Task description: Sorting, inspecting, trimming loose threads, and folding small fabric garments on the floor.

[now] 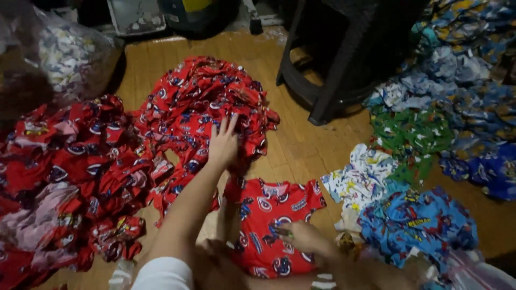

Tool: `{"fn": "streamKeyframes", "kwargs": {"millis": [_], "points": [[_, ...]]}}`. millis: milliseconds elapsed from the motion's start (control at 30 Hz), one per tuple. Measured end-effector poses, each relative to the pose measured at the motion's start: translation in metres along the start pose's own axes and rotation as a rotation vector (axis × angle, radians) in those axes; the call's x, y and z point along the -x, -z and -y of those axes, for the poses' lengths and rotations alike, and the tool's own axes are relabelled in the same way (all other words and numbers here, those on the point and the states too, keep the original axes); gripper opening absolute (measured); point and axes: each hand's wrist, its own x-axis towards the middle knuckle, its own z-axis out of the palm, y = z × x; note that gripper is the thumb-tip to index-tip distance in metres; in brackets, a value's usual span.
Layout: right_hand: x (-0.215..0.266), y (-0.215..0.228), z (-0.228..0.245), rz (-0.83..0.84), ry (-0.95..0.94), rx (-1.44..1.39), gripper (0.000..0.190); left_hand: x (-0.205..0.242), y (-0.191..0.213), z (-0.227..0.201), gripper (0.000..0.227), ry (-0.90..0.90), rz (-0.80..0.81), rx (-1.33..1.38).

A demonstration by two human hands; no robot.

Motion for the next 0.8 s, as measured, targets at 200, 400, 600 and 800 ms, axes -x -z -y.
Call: {"fn": "streamKeyframes", "kwargs": {"millis": [200,400,600,800], "points": [[0.042,0.053,0.03,-0.127,-0.244,-0.308,0.032,-0.066,0.023,0.043,0.056,0.446,-0.238,0.462],[0.046,0.066,0.015,-0.272,-0.27,-0.399,0.031,-0.105,0.214,0.122,0.047,0.263,-0.873,0.438],[0.036,0.048,-0.015,-0.543,-0.246,-0.437,0.038,-0.029,0.411,0.078,0.02,-0.129,-1.021,0.649],[0.017,0.013,-0.067,-0.771,-0.117,-0.487,0.05,0.102,0.505,0.032,0.017,-0.127,-0.681,0.948]]}}
